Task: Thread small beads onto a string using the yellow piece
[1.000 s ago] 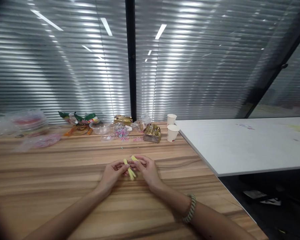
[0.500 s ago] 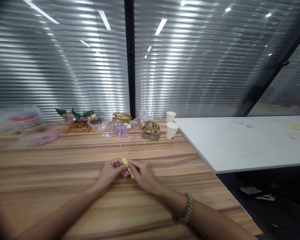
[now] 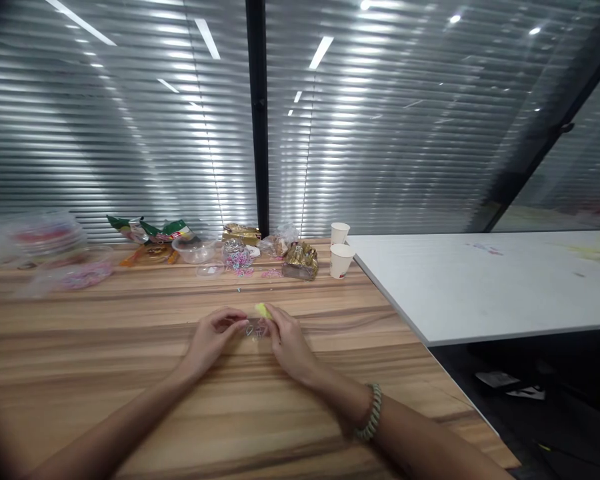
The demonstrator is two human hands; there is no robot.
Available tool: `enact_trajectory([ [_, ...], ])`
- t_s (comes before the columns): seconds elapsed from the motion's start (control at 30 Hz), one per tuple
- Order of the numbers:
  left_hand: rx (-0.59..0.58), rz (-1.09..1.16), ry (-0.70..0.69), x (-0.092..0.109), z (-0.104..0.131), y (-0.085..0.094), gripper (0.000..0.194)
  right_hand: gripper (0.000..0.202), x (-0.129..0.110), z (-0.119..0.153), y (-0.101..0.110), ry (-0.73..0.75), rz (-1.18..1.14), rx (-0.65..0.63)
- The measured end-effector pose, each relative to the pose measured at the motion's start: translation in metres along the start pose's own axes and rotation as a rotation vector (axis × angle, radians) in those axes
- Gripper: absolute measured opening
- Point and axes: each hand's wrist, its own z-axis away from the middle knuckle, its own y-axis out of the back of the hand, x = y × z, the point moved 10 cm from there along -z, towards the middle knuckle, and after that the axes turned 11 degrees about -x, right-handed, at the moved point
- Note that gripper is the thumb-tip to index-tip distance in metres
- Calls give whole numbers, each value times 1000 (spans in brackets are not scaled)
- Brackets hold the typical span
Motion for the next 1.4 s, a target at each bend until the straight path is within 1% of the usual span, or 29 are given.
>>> enact_trajectory([
  [0.03, 9, -70, -15, 2, -1, 5, 19, 31, 7, -1, 4, -37, -13, 29],
  [0.1, -24, -172, -38, 4, -3, 6, 20, 32, 18, -1, 10, -92, -39, 79],
  [0.23, -119, -334, -74, 8, -3, -5, 21, 35, 27, 0, 16, -129, -93, 158],
  [0.33, -151, -495, -116, 14, 1, -15, 20, 34, 24, 0, 12, -123, -91, 128],
  [0.4, -157, -544, -134, 16, 3, -19, 19, 31, 18, -2, 7, -102, -59, 78],
  [0.5, -145, -488, -128, 16, 3, -18, 18, 29, 10, -6, -1, -71, -21, -27],
  [0.57, -125, -391, -100, 13, 2, -15, 18, 28, 8, -8, -6, -65, -8, -94],
  [0.63, -120, -288, -69, 9, 1, -14, 19, 21, 7, -8, -9, -66, 3, -130],
  [0.7, -147, -212, -56, 7, 0, -18, 19, 12, 6, -9, -11, -58, 4, -159],
  [0.8, -193, -152, -49, 6, 0, -23, 18, 11, 2, -10, -13, -30, 4, -196],
  [0.93, -207, -39, -24, 4, 0, -25, 20, 14, -1, -9, -10, -24, 4, -169],
  [1.07, -178, 51, 21, 0, -1, -23, 21, 17, -1, -9, -7, -31, 0, -136],
  [1.17, -148, 51, 14, -1, 0, -22, 22, 16, -1, -8, -5, -37, 5, -111],
  [1.33, -68, -26, -33, 4, 5, -19, 21, 14, 2, -8, -1, -67, 30, -50],
  [1.4, -82, -29, -64, 11, 7, -22, 20, 13, 4, -8, 0, -77, 32, -38],
])
